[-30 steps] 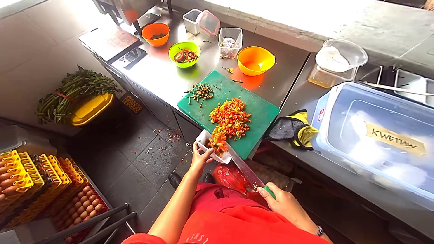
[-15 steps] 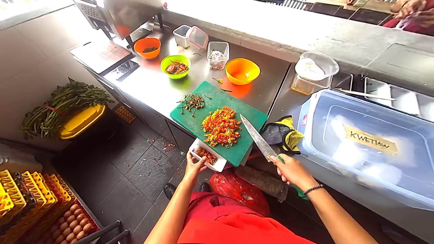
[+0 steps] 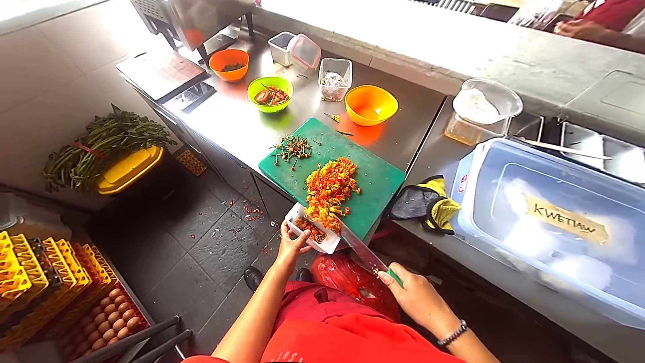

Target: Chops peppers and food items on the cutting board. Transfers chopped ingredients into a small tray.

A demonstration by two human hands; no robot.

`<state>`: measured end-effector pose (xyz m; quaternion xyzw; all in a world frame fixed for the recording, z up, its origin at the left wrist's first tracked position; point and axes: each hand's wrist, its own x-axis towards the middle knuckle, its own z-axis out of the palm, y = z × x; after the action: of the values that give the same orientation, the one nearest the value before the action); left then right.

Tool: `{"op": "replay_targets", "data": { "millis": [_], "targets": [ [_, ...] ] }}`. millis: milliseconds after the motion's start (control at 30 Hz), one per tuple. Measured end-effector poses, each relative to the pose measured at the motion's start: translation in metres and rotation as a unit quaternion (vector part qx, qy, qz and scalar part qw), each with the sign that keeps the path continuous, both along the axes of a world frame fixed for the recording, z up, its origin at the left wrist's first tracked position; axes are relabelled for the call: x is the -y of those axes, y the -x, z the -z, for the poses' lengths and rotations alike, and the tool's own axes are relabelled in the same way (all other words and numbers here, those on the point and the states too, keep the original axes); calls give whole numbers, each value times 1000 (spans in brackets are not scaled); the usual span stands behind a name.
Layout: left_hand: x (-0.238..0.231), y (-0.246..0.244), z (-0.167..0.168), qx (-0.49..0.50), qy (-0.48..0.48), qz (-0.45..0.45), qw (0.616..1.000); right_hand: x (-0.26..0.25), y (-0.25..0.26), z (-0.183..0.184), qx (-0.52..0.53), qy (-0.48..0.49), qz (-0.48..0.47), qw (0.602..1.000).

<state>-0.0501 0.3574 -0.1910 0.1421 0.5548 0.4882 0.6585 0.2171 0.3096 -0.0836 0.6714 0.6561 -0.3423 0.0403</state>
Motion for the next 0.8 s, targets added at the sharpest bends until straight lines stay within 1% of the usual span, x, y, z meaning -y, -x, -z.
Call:
{"op": "replay_targets", "data": {
  "millis": [133, 200, 267, 333, 433, 500, 567, 633, 800],
  "targets": [
    [0, 2, 0, -11, -4, 3, 1000, 8, 7, 1, 0, -21, -30, 999],
    [-1, 3, 0, -12, -4, 1, 1000, 5, 3, -3, -19, -40, -20, 999],
    [-2, 5, 1, -9, -8, -2, 1000, -10, -9, -9, -44, -41, 26, 998],
    [-4, 7, 3, -11, -9, -6, 1000, -36, -24, -12, -47, -26, 94, 994],
    [-7, 11, 3, -14, -9, -8, 1000, -74, -39, -12, -30, 22, 192, 981],
    [-9, 13, 5, -11, -9, -10, 1000, -84, -40, -10, -30, 53, 217, 974],
    [-10, 14, 5, -10, -10, -12, 1000, -81, -40, -5, -45, 67, 207, 975],
    [-9, 15, 4, -10, -10, -12, 1000, -71, -38, 0, -60, 77, 177, 979],
    [-7, 14, 3, -13, -6, -13, 1000, -41, -25, 8, -53, 78, 108, 990]
  ]
}}
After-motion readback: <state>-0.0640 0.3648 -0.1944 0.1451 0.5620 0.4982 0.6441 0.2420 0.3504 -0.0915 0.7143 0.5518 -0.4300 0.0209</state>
